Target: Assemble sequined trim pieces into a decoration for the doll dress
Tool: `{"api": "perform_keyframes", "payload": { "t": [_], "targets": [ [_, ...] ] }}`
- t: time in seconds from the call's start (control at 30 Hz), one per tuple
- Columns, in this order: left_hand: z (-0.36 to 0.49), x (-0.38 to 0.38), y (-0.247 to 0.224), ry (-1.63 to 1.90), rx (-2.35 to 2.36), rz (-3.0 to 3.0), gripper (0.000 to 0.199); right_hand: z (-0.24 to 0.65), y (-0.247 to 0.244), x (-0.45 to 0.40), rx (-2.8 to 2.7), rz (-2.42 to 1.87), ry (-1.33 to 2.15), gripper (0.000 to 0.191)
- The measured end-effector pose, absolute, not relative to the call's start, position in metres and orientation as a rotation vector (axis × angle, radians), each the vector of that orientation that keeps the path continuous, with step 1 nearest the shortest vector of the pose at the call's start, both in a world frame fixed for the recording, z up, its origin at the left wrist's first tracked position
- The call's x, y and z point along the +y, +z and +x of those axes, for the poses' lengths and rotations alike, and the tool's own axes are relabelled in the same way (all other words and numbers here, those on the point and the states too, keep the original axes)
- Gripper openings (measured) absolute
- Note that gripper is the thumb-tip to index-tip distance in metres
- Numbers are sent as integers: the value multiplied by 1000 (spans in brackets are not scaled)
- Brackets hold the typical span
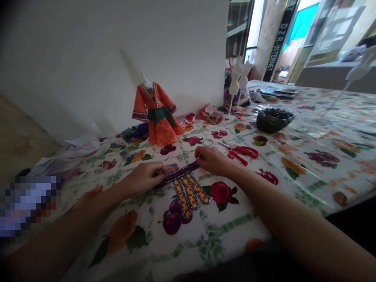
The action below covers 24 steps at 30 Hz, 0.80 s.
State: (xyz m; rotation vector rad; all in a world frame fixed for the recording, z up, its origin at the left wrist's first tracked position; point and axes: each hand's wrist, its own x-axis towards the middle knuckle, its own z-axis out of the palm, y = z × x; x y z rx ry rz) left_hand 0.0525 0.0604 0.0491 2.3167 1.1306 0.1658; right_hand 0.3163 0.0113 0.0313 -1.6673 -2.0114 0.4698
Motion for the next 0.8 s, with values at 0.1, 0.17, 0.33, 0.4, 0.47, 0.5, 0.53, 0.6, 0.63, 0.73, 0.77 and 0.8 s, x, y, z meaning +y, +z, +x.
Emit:
{"api": "perform_keyframes", "payload": {
  "t": [0.1,0.17,0.33,0.4,0.47,0.5,0.53,0.6,0.63,0.73,0.77,0.8],
  "targets": [
    [54,59,50,192,1145,2375,12,314,34,9,-1965,-1644,384,11],
    [56,55,53,249,1150,2419,17,311,38,5,-1971,-1602,361,7],
    [60,43,53,405,801,2640,20,302,54,-13,-2222,-1358,533,7],
    [61,42,47,364,583,2728,25,300,60,-21,-2369,-1208,720,9],
    [62,42,40,318,465,2783,29,298,64,-28,-2464,-1119,909,9],
    [62,42,37,307,433,2804,31,298,66,-31,-2494,-1106,978,8],
    [62,43,34,302,416,2818,31,297,68,-33,-2514,-1112,1023,8],
    [63,43,31,305,413,2835,31,296,71,-37,-2540,-1158,1058,8],
    [63,43,30,312,417,2838,30,295,72,-39,-2550,-1179,1073,9],
    [62,43,28,336,423,2842,29,295,73,-42,-2550,-1217,1098,11],
    [62,43,28,338,424,2840,29,296,73,-43,-2547,-1222,1105,11],
    [62,42,27,336,427,2835,29,297,73,-43,-2547,-1225,1119,10]
  ]
}}
